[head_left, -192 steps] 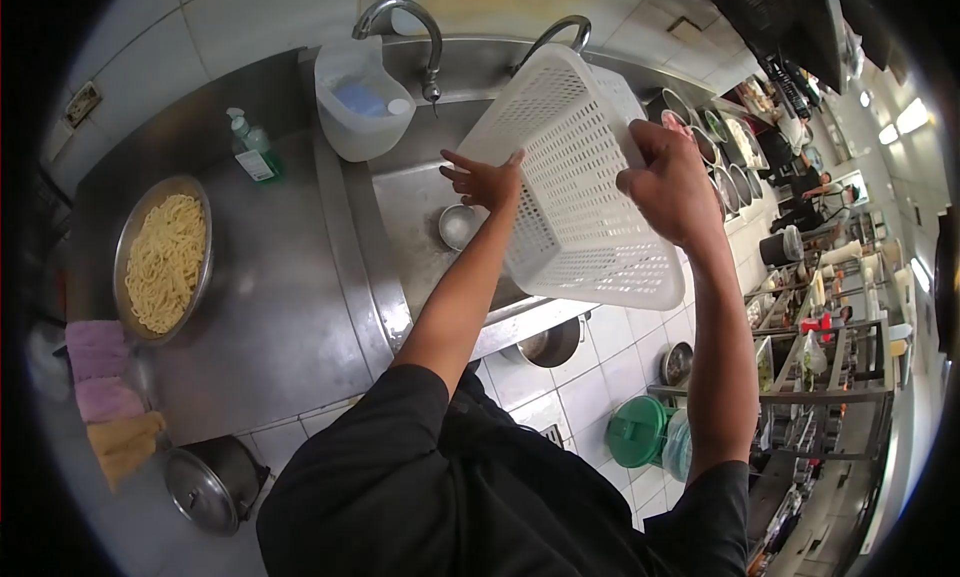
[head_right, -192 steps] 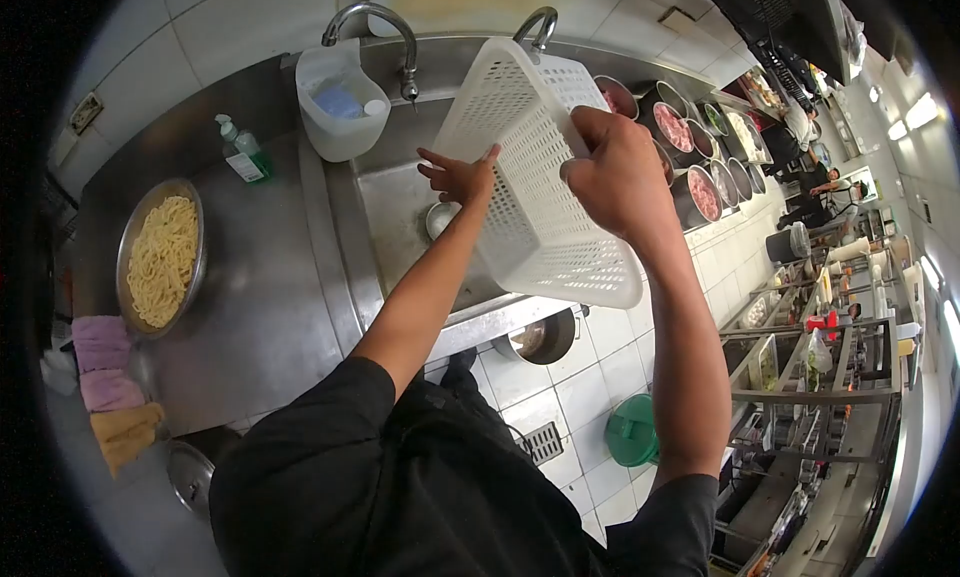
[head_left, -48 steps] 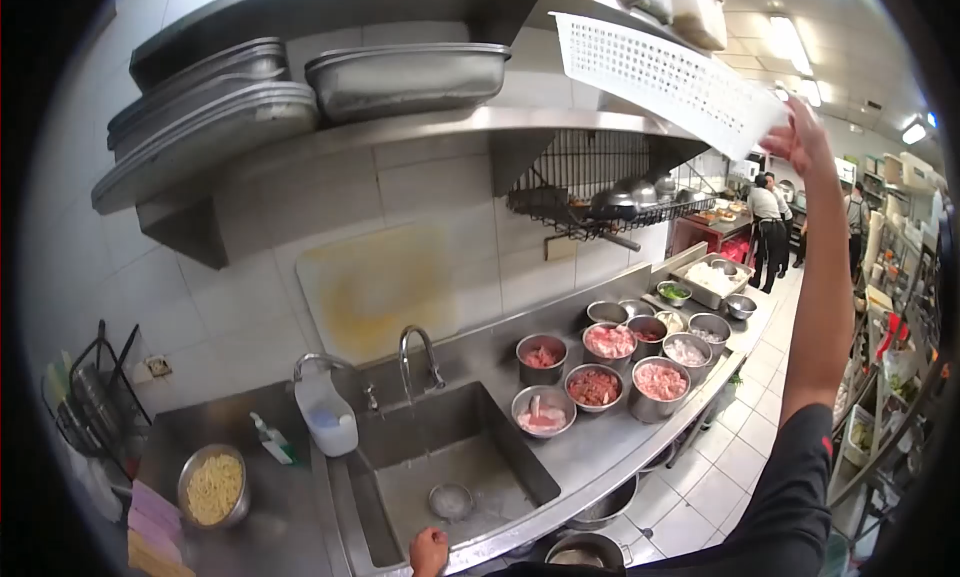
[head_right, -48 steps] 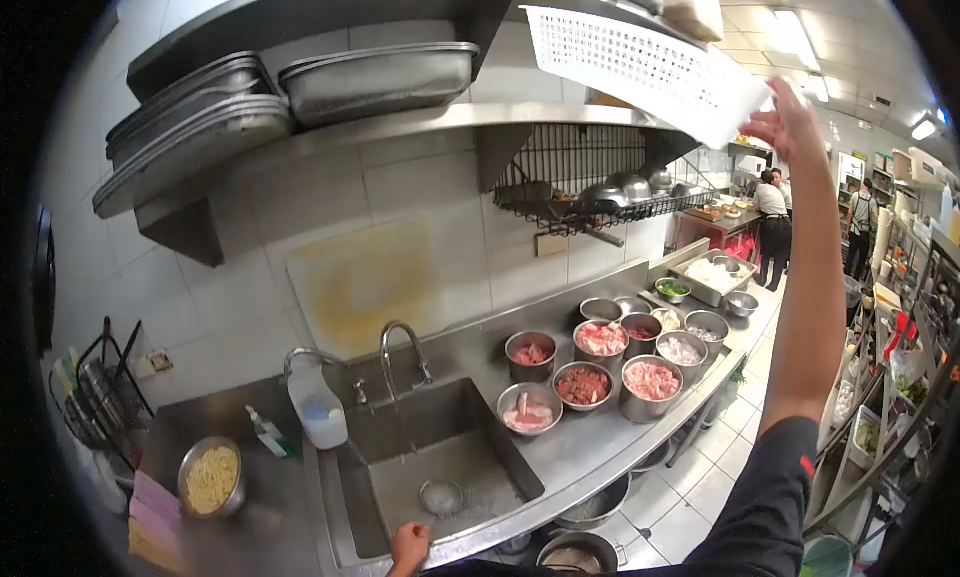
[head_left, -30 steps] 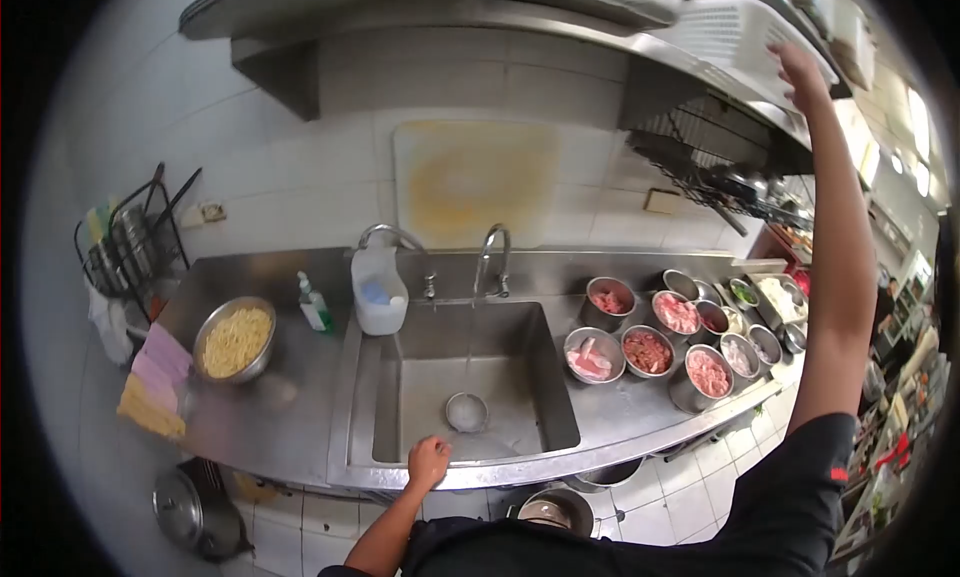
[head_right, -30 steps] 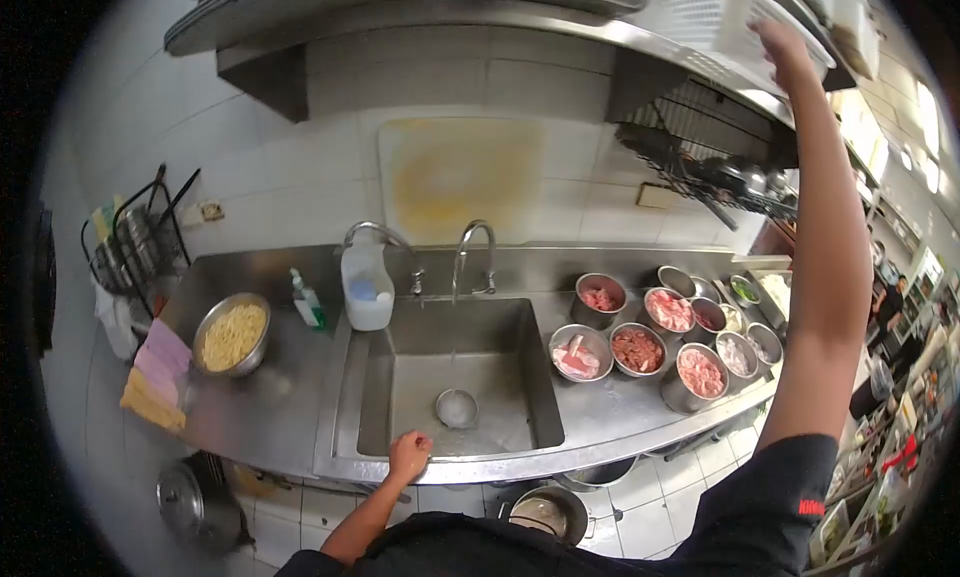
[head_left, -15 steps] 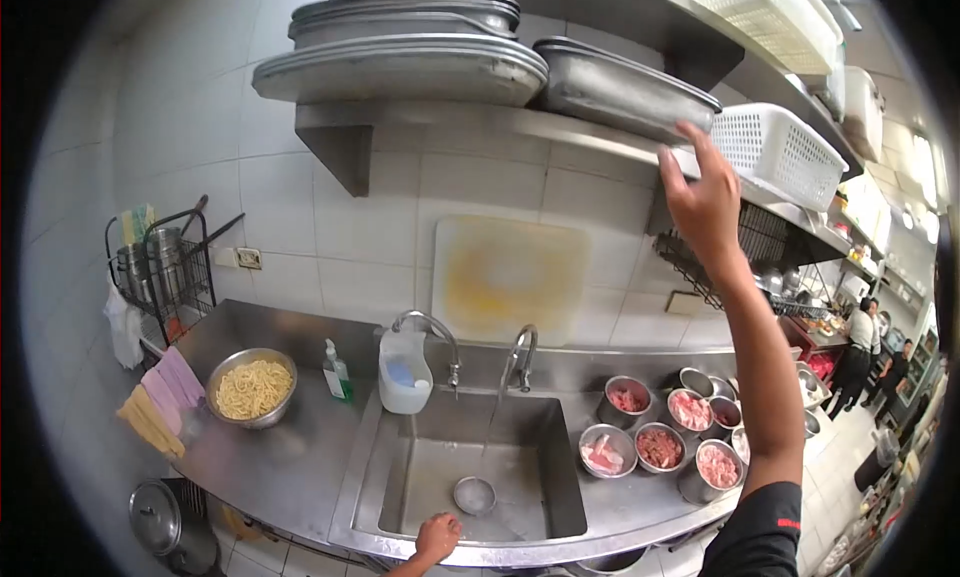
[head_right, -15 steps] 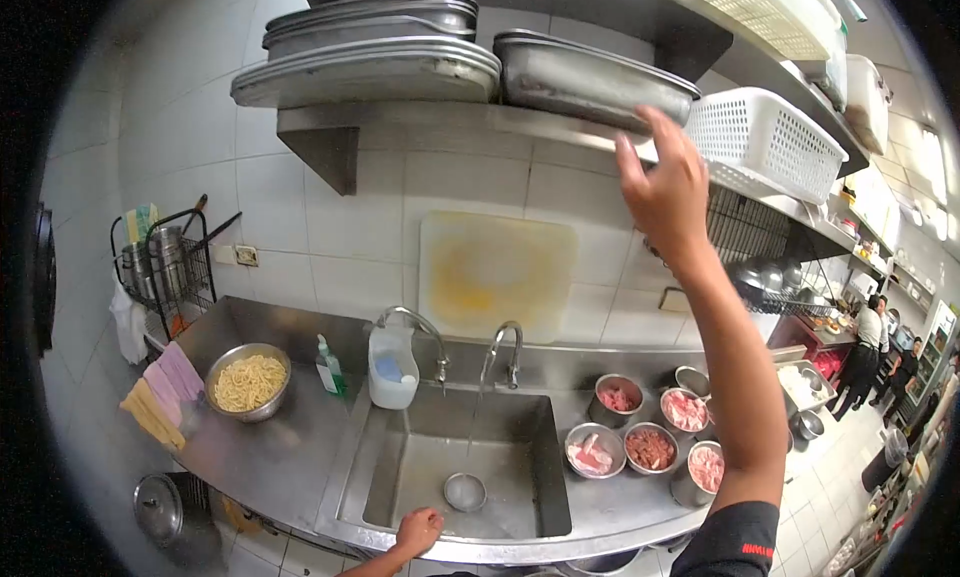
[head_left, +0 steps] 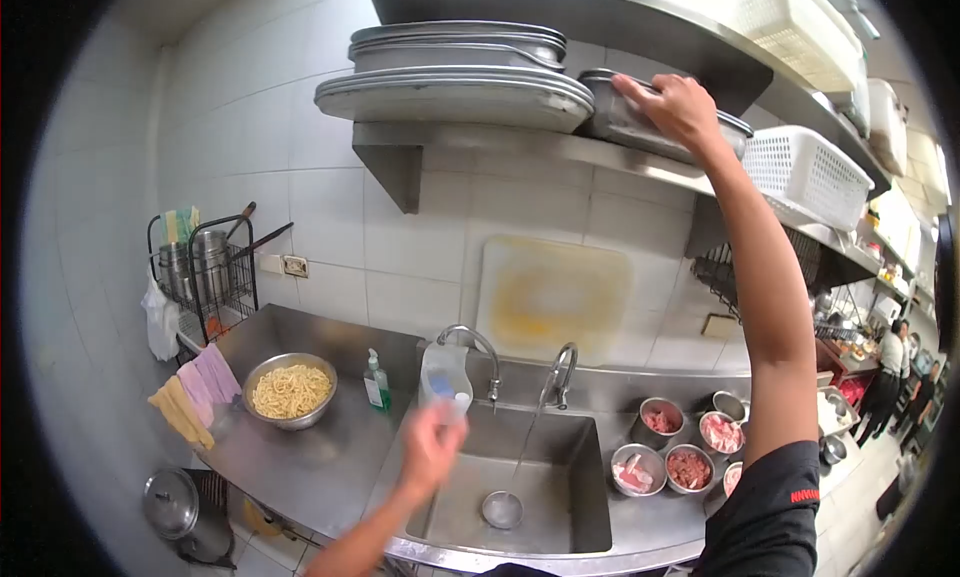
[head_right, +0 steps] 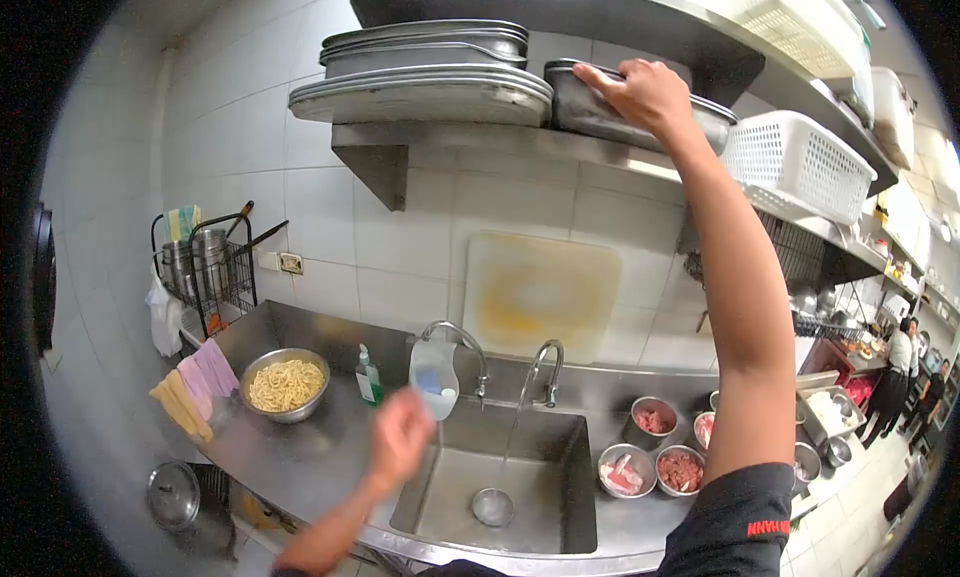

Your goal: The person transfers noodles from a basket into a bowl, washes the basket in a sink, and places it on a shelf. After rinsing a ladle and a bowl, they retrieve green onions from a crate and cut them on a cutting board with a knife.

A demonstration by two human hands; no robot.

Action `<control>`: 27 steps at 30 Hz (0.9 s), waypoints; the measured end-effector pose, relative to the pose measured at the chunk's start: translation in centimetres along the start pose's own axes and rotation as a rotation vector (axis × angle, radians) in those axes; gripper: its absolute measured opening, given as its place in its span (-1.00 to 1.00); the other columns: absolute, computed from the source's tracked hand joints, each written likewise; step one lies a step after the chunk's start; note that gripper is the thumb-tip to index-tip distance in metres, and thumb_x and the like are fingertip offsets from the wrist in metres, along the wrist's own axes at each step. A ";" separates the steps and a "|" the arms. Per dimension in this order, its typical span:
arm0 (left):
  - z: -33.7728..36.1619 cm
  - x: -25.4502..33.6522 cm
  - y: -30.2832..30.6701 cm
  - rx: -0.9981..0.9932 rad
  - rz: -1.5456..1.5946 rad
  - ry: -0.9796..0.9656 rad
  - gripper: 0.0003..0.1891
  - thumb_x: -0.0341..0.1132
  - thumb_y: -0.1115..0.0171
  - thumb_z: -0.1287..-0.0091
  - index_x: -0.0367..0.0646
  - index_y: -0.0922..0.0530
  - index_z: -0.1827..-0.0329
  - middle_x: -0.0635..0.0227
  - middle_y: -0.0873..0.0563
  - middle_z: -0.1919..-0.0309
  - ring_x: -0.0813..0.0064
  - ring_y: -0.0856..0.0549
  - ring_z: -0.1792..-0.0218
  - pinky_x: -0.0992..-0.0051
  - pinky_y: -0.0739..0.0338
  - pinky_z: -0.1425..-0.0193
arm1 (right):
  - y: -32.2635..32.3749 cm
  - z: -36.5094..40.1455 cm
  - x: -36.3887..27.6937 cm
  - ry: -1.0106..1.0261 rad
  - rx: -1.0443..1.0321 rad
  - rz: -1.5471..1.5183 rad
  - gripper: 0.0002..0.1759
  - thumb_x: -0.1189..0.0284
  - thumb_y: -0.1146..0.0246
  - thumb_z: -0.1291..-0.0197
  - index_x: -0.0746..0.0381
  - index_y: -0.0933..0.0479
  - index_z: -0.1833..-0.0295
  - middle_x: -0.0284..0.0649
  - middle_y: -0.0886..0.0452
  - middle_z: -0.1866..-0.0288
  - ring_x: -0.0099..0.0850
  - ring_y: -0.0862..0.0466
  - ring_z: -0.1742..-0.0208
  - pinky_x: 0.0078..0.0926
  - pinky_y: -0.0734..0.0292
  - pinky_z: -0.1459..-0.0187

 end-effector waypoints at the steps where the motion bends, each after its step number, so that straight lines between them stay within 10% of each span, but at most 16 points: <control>1: -4.2 7.8 4.0 0.264 -0.217 -0.473 -0.69 -0.36 -0.30 -0.25 -0.34 -0.55 0.00 0.03 -0.69 0.14 0.21 -0.70 0.10 0.29 -0.57 -0.01 | 0.1 0.0 -0.1 -0.011 -0.012 0.024 0.01 -0.52 0.06 -0.01 0.33 -0.64 0.50 0.08 -0.65 0.48 -0.09 -0.71 0.30 -0.15 -0.60 0.20; 2: -7.8 13.4 6.6 0.304 -0.167 -0.446 -0.72 -0.38 -0.27 -0.26 -0.34 -0.55 0.02 0.01 -0.66 0.03 0.16 -0.67 0.02 0.29 -0.54 -0.07 | 0.2 0.0 0.1 -0.002 0.047 0.040 0.01 -0.53 0.06 0.00 0.32 -0.65 0.48 0.08 -0.67 0.43 -0.06 -0.71 0.27 -0.15 -0.60 0.18; 5: -14.4 31.1 9.9 0.589 -0.473 -1.175 -0.71 -0.35 -0.23 -0.33 -0.24 -0.56 -0.08 0.18 -0.68 -0.01 0.29 -0.64 -0.07 0.36 -0.46 -0.21 | 0.1 0.2 0.0 -0.003 0.108 0.057 0.01 -0.53 0.06 0.01 0.31 -0.66 0.47 0.06 -0.68 0.40 -0.05 -0.71 0.24 -0.15 -0.60 0.18; 8: -27.3 37.5 9.8 0.423 -0.623 -0.949 -0.55 0.03 0.00 -0.44 -0.15 -0.58 -0.08 0.19 -0.66 -0.06 0.19 -0.63 -0.06 0.36 -0.46 -0.18 | 0.4 0.3 -0.1 -0.008 0.093 0.067 0.01 -0.54 0.06 0.03 0.30 -0.66 0.47 0.04 -0.68 0.42 -0.07 -0.71 0.26 -0.18 -0.61 0.21; 11: -35.1 37.7 7.6 0.161 -1.021 -0.842 -0.42 0.15 0.20 -0.46 -0.15 -0.57 -0.12 0.15 -0.63 -0.14 0.16 -0.60 -0.14 0.26 -0.41 -0.24 | 0.2 0.1 -0.3 0.004 0.100 0.070 0.00 -0.54 0.05 0.03 0.29 -0.67 0.47 0.01 -0.69 0.43 -0.09 -0.71 0.27 -0.20 -0.61 0.22; 14: -39.8 34.8 5.4 -0.192 -1.331 -0.447 -0.62 -0.21 0.11 -0.42 -0.04 -0.59 -0.16 0.25 -0.57 -0.25 0.28 -0.54 -0.25 0.25 -0.34 -0.33 | 0.5 0.1 0.1 0.001 0.138 0.073 -0.01 -0.54 0.05 0.03 0.27 -0.67 0.47 -0.01 -0.69 0.43 -0.12 -0.72 0.28 -0.22 -0.61 0.22; 17: -39.0 32.6 7.0 -0.258 -0.883 0.079 -0.59 -0.06 -0.04 -0.30 0.00 -0.64 -0.11 0.31 -0.64 -0.16 0.42 -0.59 -0.16 0.27 -0.35 -0.25 | 0.2 0.4 0.0 -0.019 0.114 0.051 -0.02 -0.54 0.04 0.04 0.25 -0.69 0.44 -0.03 -0.71 0.39 -0.13 -0.73 0.24 -0.23 -0.61 0.21; 22: -41.0 33.4 7.9 -0.004 -0.799 -0.304 -0.22 0.48 -0.08 -0.12 0.00 -0.68 -0.08 0.21 -0.71 -0.02 0.27 -0.64 -0.08 0.27 -0.39 -0.23 | 1.1 0.8 -0.3 0.025 0.221 0.080 -0.04 -0.52 0.03 0.02 0.26 -0.65 0.47 0.00 -0.69 0.41 -0.09 -0.71 0.27 -0.18 -0.60 0.23; 24: -39.6 33.7 8.2 -0.031 -0.822 -0.406 -0.23 0.45 -0.02 -0.20 -0.09 -0.69 -0.04 0.16 -0.74 0.07 0.27 -0.69 0.03 0.33 -0.45 -0.15 | 0.2 0.5 -0.2 0.021 0.125 0.109 0.01 -0.57 0.10 0.05 0.22 -0.72 0.32 -0.02 -0.72 0.30 -0.14 -0.74 0.26 -0.19 -0.62 0.24; 25: -39.3 34.1 8.6 0.056 -0.865 -0.532 -0.24 0.42 0.01 -0.25 -0.15 -0.69 -0.01 0.12 -0.75 0.12 0.26 -0.71 0.08 0.35 -0.48 -0.11 | 1.2 0.7 -0.6 0.125 0.357 0.097 -0.07 -0.48 0.00 -0.03 0.27 -0.59 0.62 -0.02 -0.61 0.63 -0.08 -0.68 0.50 -0.18 -0.57 0.42; 27: -35.8 34.1 8.9 0.231 -0.842 -0.695 -0.33 0.34 -0.02 -0.26 -0.12 -0.69 0.07 0.12 -0.74 0.13 0.10 -0.69 0.02 0.26 -0.51 -0.11 | 1.9 0.8 -0.3 0.096 0.383 0.145 -0.05 -0.50 0.03 -0.02 0.27 -0.59 0.62 -0.02 -0.60 0.66 -0.08 -0.69 0.52 -0.19 -0.56 0.46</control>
Point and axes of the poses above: each hand's wrist, its own z-axis away from the middle knuckle, its own y-axis out of the back of the hand, x = y × z, the point moved 10 cm from there along -z, towards the middle knuckle
